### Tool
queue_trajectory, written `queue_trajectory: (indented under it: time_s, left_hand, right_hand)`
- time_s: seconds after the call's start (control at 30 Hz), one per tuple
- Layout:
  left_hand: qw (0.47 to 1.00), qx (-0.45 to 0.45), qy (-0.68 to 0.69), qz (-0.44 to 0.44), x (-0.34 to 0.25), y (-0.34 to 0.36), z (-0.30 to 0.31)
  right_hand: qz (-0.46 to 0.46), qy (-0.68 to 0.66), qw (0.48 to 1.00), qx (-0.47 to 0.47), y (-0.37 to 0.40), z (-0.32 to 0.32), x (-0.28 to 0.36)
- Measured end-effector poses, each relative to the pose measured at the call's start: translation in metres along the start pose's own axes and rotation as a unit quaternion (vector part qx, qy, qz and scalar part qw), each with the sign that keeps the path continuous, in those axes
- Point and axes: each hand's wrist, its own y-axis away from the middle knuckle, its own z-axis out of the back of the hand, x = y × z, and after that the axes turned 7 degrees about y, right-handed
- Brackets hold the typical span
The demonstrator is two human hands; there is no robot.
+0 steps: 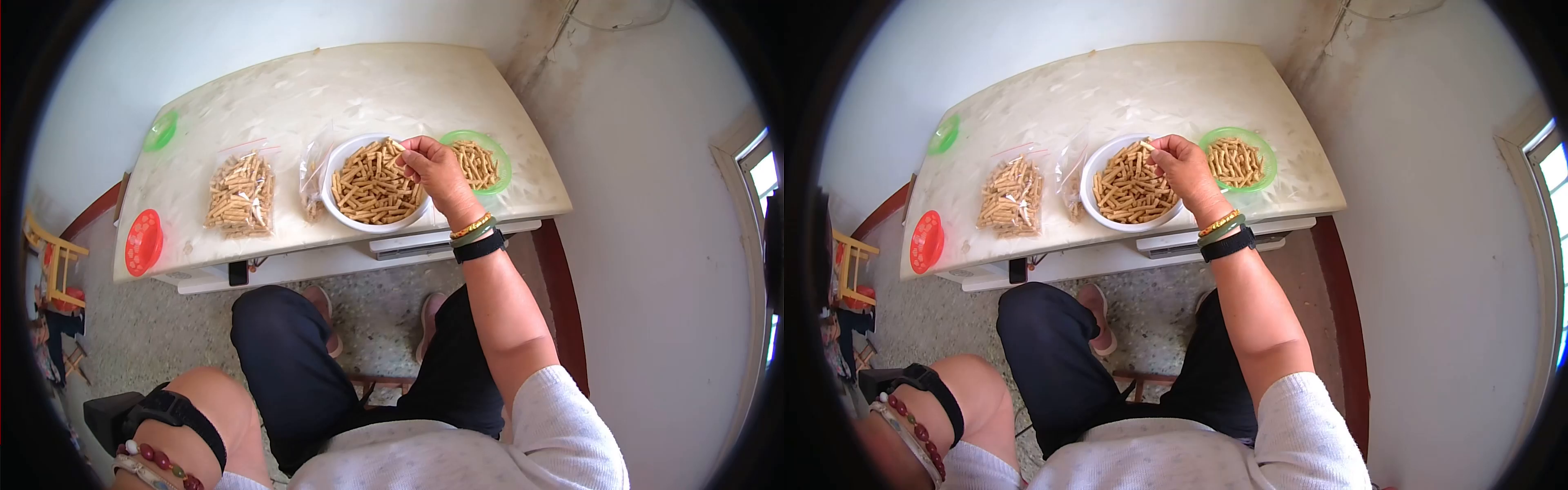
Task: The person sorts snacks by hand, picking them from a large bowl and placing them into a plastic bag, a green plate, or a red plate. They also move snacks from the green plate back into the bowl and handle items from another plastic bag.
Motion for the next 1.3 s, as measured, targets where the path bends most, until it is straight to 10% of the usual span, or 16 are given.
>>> queue_trajectory:
  time_s: [0.93,0.97,1.0,1.07,1.3]
  left_hand:
    - [0.997,0.046,-0.055,-0.011,0.019,-0.028,-0.002]
    - [0.908,0.084,-0.41,-0.028,0.026,-0.015,0.015]
    - [0.696,0.109,-0.708,-0.043,0.043,0.004,0.038]
    - [0.935,-0.192,-0.288,0.071,0.136,-0.005,0.017]
    - [0.847,-0.15,-0.456,0.227,0.222,0.067,0.085]
  right_hand:
    - [-0.042,-0.13,0.99,0.044,-0.001,0.002,-0.005]
    - [-0.046,-0.134,0.989,0.051,0.0,0.003,-0.004]
    - [-0.047,-0.151,0.985,0.067,-0.001,0.005,-0.003]
    - [-0.057,-0.185,0.977,0.093,0.0,0.006,-0.003]
    - [-0.071,-0.203,0.97,0.117,0.001,-0.001,0.005]
